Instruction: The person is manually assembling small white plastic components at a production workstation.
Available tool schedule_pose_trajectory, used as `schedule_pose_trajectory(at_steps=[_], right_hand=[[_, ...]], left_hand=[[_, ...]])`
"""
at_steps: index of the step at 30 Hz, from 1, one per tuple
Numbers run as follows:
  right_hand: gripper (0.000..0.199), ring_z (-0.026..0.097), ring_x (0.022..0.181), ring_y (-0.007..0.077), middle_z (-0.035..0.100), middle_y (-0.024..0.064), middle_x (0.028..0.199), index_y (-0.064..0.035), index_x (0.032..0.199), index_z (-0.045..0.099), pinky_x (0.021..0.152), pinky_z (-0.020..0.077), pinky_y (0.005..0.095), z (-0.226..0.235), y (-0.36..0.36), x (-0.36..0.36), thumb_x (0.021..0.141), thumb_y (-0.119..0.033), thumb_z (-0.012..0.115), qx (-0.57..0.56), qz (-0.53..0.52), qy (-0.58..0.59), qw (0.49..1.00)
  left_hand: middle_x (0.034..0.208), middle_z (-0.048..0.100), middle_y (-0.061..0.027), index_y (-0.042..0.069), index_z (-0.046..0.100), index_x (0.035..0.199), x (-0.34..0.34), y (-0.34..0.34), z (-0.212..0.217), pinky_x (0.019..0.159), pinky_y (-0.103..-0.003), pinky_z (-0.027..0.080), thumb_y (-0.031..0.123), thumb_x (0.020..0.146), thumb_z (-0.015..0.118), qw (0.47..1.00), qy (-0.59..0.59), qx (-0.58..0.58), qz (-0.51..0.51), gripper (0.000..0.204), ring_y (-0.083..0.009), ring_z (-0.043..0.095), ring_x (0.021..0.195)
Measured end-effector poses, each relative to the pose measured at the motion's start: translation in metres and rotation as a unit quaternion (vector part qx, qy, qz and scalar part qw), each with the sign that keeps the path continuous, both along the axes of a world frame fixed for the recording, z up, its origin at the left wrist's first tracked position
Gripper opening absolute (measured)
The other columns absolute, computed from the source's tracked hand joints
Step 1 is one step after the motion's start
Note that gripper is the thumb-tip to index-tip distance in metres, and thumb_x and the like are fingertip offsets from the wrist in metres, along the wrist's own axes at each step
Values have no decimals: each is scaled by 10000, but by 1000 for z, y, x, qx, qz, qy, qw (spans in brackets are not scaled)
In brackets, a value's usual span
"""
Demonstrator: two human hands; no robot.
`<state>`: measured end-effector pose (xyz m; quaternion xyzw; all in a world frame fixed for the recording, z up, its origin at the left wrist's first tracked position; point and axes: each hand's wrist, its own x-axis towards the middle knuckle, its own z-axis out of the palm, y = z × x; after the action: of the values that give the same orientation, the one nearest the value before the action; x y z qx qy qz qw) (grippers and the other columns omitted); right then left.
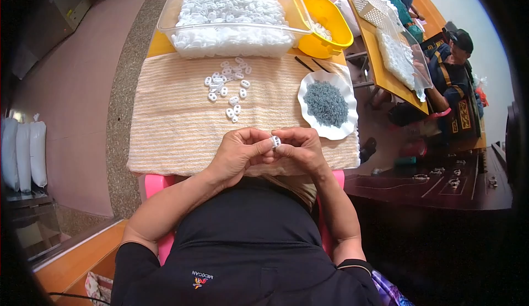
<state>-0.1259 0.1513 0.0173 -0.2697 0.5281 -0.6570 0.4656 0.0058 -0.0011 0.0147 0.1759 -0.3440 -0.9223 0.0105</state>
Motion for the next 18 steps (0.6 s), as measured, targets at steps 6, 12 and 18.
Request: schedule_pose_trajectory(at_steps=[6, 12, 18], right_hand=[[269, 678, 804, 191, 680, 141, 942, 89, 1103, 604, 722, 567, 281, 0, 0, 4, 841, 42, 644, -16, -9, 12, 1000], [250, 673, 815, 182, 674, 132, 931, 86, 1091, 610, 716, 564, 279, 0, -1, 5, 843, 59, 629, -29, -7, 9, 1000], [275, 670, 822, 189, 674, 138, 954, 57, 1122, 606, 719, 579, 316, -5, -1, 2, 852, 26, 652, -47, 20, 13, 999]], left_hand=[[859, 666, -83, -10, 635, 985, -1, -1, -5, 674, -230, 559, 95, 888, 656, 999, 11, 9, -30, 145, -128, 644, 726], [849, 667, -79, -7, 638, 971, -1, -1, -1, 652, -232, 558, 111, 890, 659, 999, 5, -1, -40, 144, -117, 638, 706], [852, 666, -65, 5, 635, 941, -1, 0, -3, 637, -223, 553, 129, 894, 660, 999, 12, -27, -38, 135, -99, 631, 711]])
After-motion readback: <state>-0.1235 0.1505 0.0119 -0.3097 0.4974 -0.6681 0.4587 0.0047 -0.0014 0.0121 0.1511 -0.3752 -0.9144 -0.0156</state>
